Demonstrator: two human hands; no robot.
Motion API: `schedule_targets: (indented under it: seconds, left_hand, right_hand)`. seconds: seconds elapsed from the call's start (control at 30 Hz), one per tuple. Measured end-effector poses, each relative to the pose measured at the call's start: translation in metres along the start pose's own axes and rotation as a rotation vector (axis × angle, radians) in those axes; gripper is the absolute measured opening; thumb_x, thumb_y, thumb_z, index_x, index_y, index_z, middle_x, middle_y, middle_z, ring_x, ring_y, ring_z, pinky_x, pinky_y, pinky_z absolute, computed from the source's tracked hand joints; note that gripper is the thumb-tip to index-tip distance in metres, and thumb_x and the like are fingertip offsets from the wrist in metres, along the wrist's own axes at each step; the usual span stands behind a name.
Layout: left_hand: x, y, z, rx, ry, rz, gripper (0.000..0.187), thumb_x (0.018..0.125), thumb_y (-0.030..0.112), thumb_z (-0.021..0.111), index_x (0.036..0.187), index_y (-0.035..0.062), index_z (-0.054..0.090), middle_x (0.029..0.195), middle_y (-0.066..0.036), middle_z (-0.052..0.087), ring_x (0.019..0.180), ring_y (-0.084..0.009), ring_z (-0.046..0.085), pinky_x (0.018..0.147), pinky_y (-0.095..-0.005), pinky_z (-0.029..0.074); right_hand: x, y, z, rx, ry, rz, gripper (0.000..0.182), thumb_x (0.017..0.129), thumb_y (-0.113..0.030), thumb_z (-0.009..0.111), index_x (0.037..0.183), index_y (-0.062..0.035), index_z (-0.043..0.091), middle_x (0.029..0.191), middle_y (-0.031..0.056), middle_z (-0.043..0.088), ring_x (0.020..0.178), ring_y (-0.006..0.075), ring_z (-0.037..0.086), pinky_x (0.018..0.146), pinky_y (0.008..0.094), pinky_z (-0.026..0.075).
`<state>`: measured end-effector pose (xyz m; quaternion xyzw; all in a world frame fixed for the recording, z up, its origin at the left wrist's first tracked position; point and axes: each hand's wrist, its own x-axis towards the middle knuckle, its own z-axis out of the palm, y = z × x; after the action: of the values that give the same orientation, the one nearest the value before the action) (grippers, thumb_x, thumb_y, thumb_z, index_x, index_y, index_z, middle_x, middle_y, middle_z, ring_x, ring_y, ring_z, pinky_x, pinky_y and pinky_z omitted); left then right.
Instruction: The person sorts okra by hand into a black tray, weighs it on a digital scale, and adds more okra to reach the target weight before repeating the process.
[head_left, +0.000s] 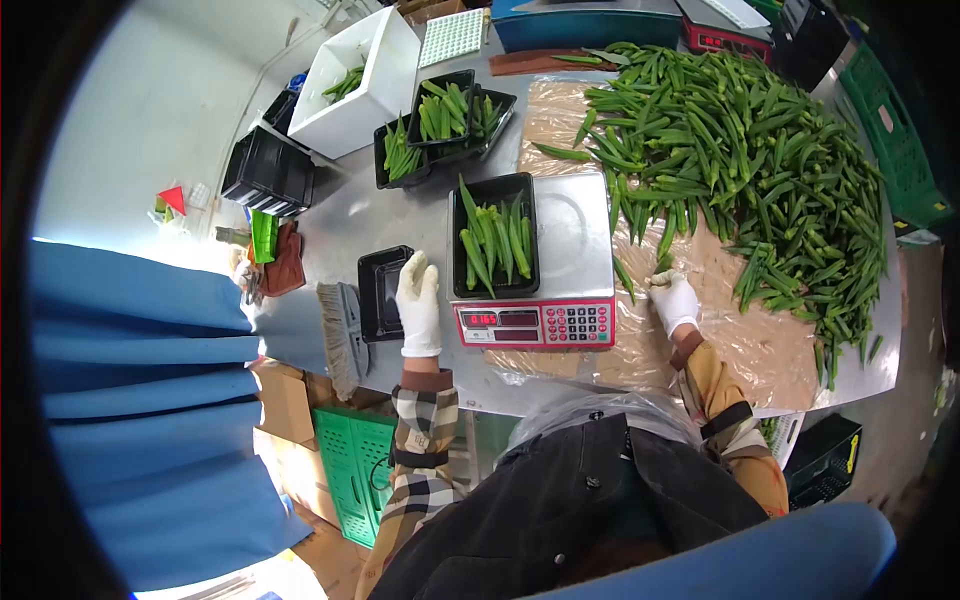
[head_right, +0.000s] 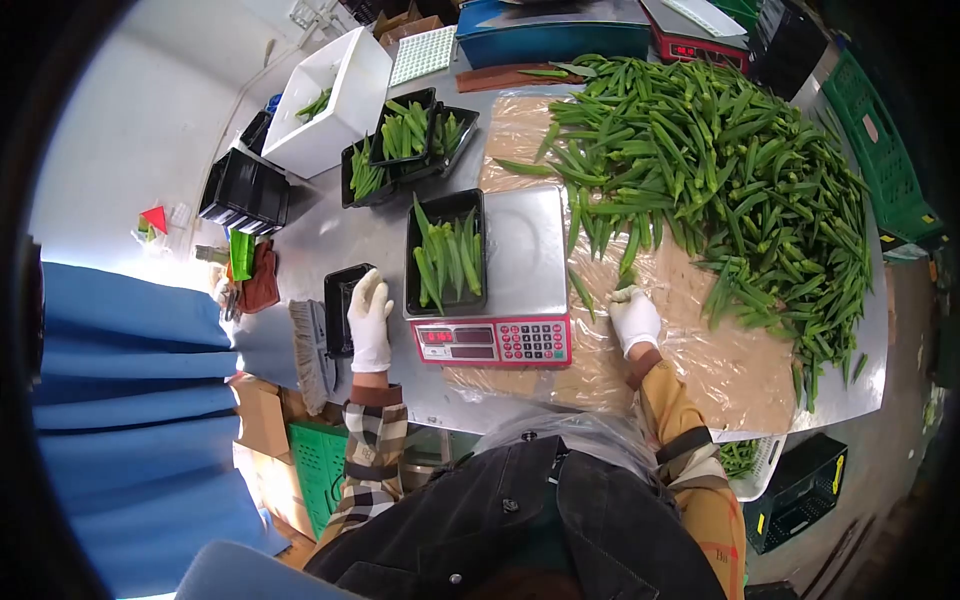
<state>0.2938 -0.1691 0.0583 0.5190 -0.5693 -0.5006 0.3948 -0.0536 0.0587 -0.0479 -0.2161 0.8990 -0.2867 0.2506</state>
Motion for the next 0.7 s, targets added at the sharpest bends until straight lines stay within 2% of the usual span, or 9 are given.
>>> schedule_targets:
  seconds: [0.1,0.13,0.2,0.27,0.3,0.33,0.43,0.57,0.7]
  left_hand:
    - [0.02,-0.015,0.029,0.127,-0.056,0.198,0.049,0.094,0.01,0.064,0.14,0.0,0.049,0.141,-0.016,0.052,0.132,-0.0246,0.048,0.112,-0.036,0.035]
    - [0.024,-0.023,0.04,0.131,-0.121,0.221,0.056,0.092,0.012,0.066,0.143,-0.0004,0.045,0.145,-0.019,0.048,0.136,-0.0272,0.044,0.114,-0.0359,0.032]
    - [0.019,-0.026,0.064,0.354,-0.114,0.325,0.064,0.089,0.012,0.068,0.146,-0.001,0.04,0.148,-0.02,0.045,0.139,-0.03,0.041,0.115,-0.0351,0.031]
    - [0.015,-0.019,0.081,0.427,-0.159,0.32,0.069,0.087,0.011,0.069,0.147,-0.0016,0.037,0.149,-0.022,0.042,0.14,-0.032,0.04,0.115,-0.0348,0.03]
    - [0.008,-0.006,0.088,0.463,-0.181,0.317,0.069,0.087,0.01,0.069,0.147,-0.0015,0.037,0.15,-0.022,0.042,0.14,-0.032,0.039,0.116,-0.0349,0.03]
    - [0.002,0.001,0.095,0.501,-0.201,0.313,0.069,0.087,0.01,0.069,0.147,-0.0013,0.038,0.15,-0.022,0.041,0.14,-0.032,0.039,0.116,-0.0351,0.03]
    - [-0.004,-0.001,0.103,0.382,-0.244,0.32,0.067,0.087,0.009,0.068,0.146,-0.0014,0.038,0.148,-0.023,0.043,0.139,-0.0318,0.041,0.114,-0.0357,0.032]
    - [-0.009,0.02,0.082,0.244,-0.157,0.273,0.054,0.092,0.005,0.061,0.143,-0.0013,0.044,0.142,-0.018,0.051,0.135,-0.0273,0.045,0.113,-0.0367,0.034]
    - [-0.001,0.013,0.034,0.153,-0.069,0.19,0.044,0.093,0.001,0.058,0.137,0.0003,0.052,0.136,-0.012,0.056,0.126,-0.0204,0.051,0.109,-0.0323,0.037]
  right_hand:
    - [0.014,0.011,0.019,0.513,-0.052,-0.216,0.01,0.085,-0.009,0.069,0.094,-0.0065,0.07,0.087,0.0066,0.072,0.076,0.0161,0.068,0.074,0.029,0.054]
    - [-0.002,-0.021,0.006,0.594,-0.059,-0.275,0.011,0.085,-0.003,0.068,0.095,-0.0032,0.07,0.085,0.0035,0.071,0.077,0.0093,0.064,0.075,0.0246,0.053]
    - [-0.037,-0.088,-0.025,0.626,-0.131,-0.406,0.015,0.089,-0.002,0.065,0.104,-0.0018,0.069,0.095,0.0031,0.07,0.084,0.009,0.064,0.079,0.0242,0.052]
    - [-0.057,-0.131,-0.037,0.645,-0.137,-0.51,0.016,0.087,-0.006,0.067,0.103,-0.0061,0.07,0.091,0.0031,0.07,0.081,0.0094,0.063,0.076,0.0236,0.052]
    - [-0.063,-0.143,-0.034,0.654,-0.125,-0.578,0.017,0.088,-0.007,0.067,0.104,-0.0072,0.07,0.092,0.0051,0.071,0.081,0.0111,0.066,0.076,0.0253,0.052]
    - [-0.066,-0.151,-0.03,0.608,-0.135,-0.599,0.017,0.087,-0.012,0.067,0.104,-0.0088,0.069,0.095,0.0075,0.07,0.081,0.0176,0.069,0.076,0.0293,0.054]
    - [-0.074,-0.162,-0.037,0.265,-0.148,-0.571,0.017,0.087,-0.018,0.065,0.102,-0.0115,0.07,0.097,0.0094,0.069,0.085,0.0298,0.068,0.078,0.0347,0.054]
    - [-0.073,-0.117,-0.034,0.417,-0.006,-0.624,0.015,0.088,-0.015,0.065,0.1,-0.0108,0.071,0.098,0.0098,0.069,0.087,0.0282,0.068,0.077,0.034,0.054]
    - [-0.068,-0.037,-0.032,0.484,-0.129,-0.308,0.014,0.091,-0.012,0.065,0.1,-0.004,0.071,0.09,0.0119,0.072,0.076,0.0198,0.069,0.072,0.0295,0.053]
